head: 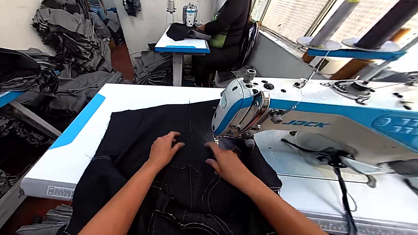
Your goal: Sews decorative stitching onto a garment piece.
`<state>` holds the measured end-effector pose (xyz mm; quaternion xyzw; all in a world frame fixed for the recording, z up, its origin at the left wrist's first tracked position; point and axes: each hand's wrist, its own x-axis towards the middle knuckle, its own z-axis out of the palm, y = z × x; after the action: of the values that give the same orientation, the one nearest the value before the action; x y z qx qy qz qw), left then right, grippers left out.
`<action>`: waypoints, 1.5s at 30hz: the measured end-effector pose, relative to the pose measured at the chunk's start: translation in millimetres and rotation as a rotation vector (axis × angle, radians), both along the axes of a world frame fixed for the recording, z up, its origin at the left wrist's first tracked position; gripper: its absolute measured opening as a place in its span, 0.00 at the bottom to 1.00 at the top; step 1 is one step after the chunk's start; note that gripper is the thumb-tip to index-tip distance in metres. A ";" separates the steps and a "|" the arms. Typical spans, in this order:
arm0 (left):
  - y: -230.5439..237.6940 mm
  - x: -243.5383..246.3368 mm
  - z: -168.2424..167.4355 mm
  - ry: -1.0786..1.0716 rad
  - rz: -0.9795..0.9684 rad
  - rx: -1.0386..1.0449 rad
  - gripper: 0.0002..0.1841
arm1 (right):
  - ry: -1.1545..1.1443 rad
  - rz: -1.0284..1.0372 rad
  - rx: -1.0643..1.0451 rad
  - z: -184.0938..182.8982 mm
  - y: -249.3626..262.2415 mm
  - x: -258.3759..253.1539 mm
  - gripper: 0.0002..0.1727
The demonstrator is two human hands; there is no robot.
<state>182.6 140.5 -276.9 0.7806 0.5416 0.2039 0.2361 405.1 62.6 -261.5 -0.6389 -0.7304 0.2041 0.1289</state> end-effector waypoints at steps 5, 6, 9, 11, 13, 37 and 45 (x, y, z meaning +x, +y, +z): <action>-3.1 -10.9 -24.9 -0.110 -0.066 0.287 0.20 | 0.291 -0.005 0.060 -25.4 0.1 19.1 0.22; -2.9 -12.5 -26.3 -0.125 -0.073 0.311 0.19 | 0.330 -0.011 0.082 -27.8 0.6 20.8 0.21; -1.8 -14.6 -29.7 -0.103 -0.102 0.353 0.17 | 0.334 -0.002 0.129 -31.6 1.5 22.1 0.17; -2.4 -15.4 -31.6 -0.089 -0.129 0.374 0.13 | 0.312 0.015 0.160 -33.1 0.4 22.1 0.15; -2.9 -16.1 -32.1 -0.083 -0.141 0.388 0.11 | 0.290 0.032 0.211 -34.0 0.3 21.9 0.14; -34.4 33.5 -22.6 0.380 -0.372 0.237 0.37 | 0.263 0.053 0.249 -29.8 1.7 20.2 0.12; -34.4 31.8 -24.8 0.408 -0.371 0.268 0.54 | -0.071 0.069 0.482 -17.6 -61.5 34.3 0.18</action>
<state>214.3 106.1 -301.7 0.9152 0.3943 0.0658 0.0508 439.3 1.1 -279.1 -0.5710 -0.7836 0.0055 0.2448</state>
